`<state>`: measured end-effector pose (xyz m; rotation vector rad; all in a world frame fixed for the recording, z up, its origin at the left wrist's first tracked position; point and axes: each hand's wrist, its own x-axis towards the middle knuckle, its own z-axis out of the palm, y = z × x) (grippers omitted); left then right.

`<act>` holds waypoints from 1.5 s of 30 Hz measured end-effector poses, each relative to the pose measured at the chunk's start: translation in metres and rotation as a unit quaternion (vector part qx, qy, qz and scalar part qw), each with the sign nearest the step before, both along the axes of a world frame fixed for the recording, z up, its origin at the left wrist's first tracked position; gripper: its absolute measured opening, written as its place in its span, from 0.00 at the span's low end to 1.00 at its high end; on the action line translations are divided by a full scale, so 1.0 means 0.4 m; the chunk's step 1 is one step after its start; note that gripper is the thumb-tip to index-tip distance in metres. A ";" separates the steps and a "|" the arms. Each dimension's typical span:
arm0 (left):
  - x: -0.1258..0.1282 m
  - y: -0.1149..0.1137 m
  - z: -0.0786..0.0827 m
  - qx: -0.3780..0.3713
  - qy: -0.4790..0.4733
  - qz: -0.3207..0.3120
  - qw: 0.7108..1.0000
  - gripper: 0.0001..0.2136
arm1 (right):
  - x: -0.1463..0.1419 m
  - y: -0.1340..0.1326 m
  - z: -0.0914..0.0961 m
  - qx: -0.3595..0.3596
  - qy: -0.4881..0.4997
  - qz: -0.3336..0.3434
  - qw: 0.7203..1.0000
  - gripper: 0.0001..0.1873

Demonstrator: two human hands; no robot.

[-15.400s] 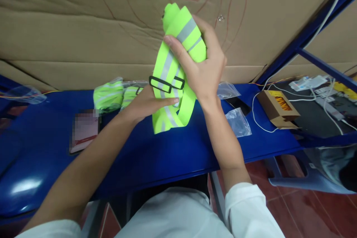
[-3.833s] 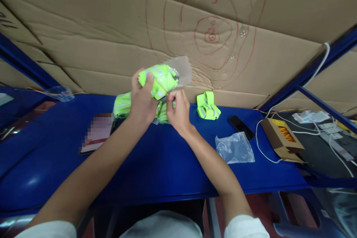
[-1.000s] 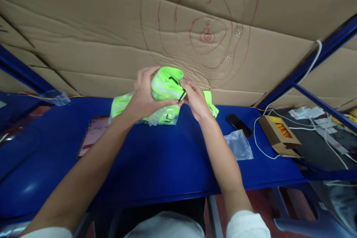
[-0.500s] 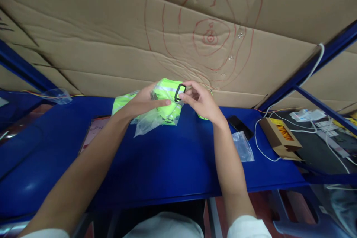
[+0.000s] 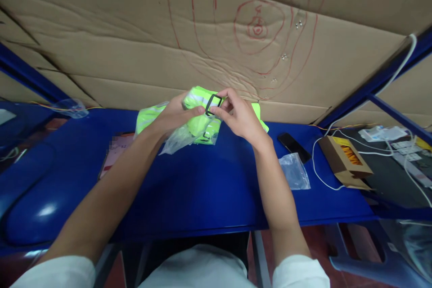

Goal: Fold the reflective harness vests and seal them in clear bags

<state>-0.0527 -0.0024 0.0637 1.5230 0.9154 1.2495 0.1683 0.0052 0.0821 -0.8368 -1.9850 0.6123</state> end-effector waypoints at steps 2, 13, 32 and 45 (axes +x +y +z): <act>-0.004 -0.002 0.003 -0.007 -0.014 -0.011 1.000 0.27 | 0.000 -0.001 0.004 -0.008 0.034 0.004 0.999 0.24; -0.012 -0.033 0.062 -0.021 -0.153 0.000 0.988 0.35 | -0.037 -0.075 0.036 0.277 -0.057 -0.055 0.958 0.13; 0.004 0.001 0.029 -0.004 -0.128 0.142 0.982 0.21 | -0.086 -0.065 -0.003 0.310 -0.198 -0.109 0.924 0.13; 0.033 0.021 -0.004 -0.095 -0.241 0.091 0.962 0.21 | -0.066 -0.032 -0.013 0.277 -0.142 -0.090 0.946 0.12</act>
